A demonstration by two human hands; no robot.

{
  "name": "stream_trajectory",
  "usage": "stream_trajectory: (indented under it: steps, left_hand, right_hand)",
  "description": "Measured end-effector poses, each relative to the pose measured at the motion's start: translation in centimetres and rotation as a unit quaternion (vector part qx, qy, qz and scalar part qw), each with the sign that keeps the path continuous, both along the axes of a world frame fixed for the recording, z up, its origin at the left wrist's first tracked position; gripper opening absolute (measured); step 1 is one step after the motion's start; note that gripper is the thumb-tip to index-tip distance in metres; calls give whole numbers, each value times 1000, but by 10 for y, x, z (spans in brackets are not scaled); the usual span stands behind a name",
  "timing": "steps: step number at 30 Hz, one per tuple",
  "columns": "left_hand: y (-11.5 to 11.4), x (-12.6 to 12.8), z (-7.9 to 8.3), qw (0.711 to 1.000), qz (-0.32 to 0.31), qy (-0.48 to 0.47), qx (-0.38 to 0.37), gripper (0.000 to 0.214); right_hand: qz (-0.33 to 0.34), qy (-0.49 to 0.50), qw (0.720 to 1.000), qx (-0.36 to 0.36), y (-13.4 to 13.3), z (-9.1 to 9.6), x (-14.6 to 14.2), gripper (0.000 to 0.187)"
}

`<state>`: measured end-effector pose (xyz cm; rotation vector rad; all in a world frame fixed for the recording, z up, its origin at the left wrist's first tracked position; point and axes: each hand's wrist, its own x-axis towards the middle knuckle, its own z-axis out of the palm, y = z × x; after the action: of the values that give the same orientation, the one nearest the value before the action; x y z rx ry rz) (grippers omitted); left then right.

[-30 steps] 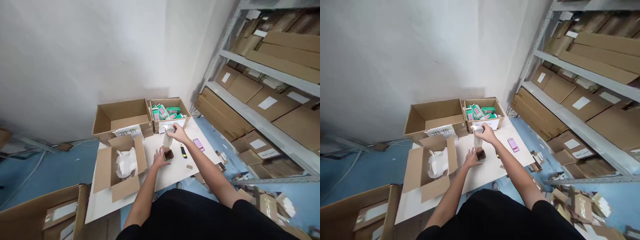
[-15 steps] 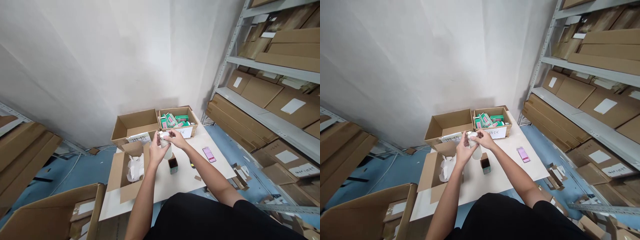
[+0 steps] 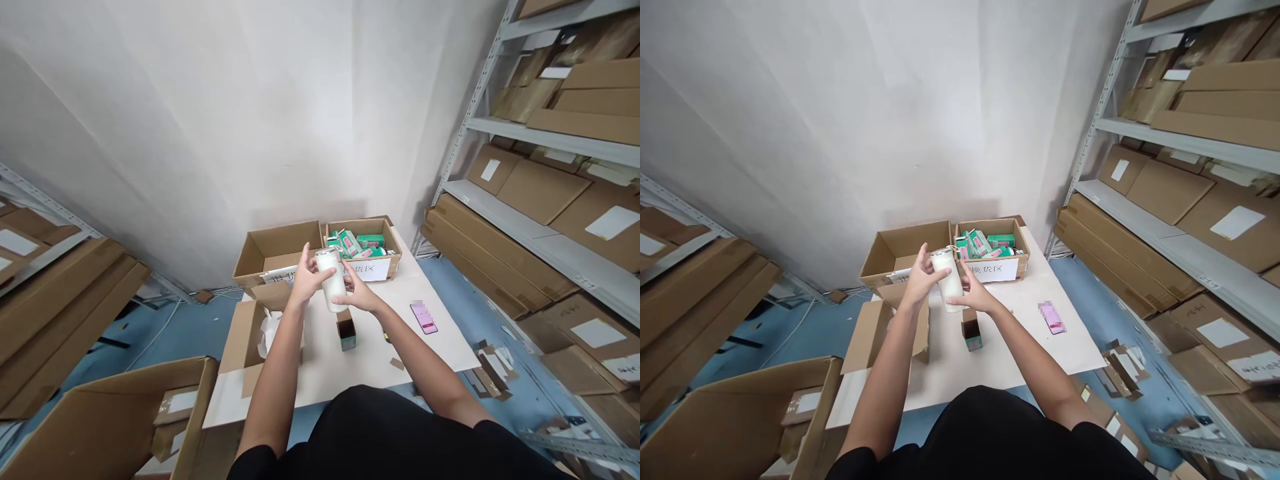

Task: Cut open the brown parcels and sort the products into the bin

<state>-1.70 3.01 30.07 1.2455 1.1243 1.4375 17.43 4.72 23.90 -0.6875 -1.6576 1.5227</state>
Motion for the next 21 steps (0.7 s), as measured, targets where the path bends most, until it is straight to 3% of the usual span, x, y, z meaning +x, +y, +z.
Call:
stream_trajectory:
  steps: [2,3,7,12,17,21]
  left_hand:
    - [2,0,5,999,-22,-24,5,133]
    - [3,1,7,999,-28,-29,8,132]
    - [6,6,9,1000,-11,-13,1,125]
    - [11,6,2,998,-40,-37,-23,122]
    - [18,5,-2,1000,-11,-1,-4,126]
    - [21,5,-3,999,-29,-14,-28,128]
  right_hand:
    - [32,17,999,-9,-2,3,1,134]
    - [14,15,1000,-7,-4,5,2,133]
    - [-133,-21,990,33,-10,9,-1,134]
    - [-46,29,998,11,-11,9,0,129]
    - [-114,12,993,13,-11,4,-4,134]
    - [-65,9,998,15,-12,-1,-7,126]
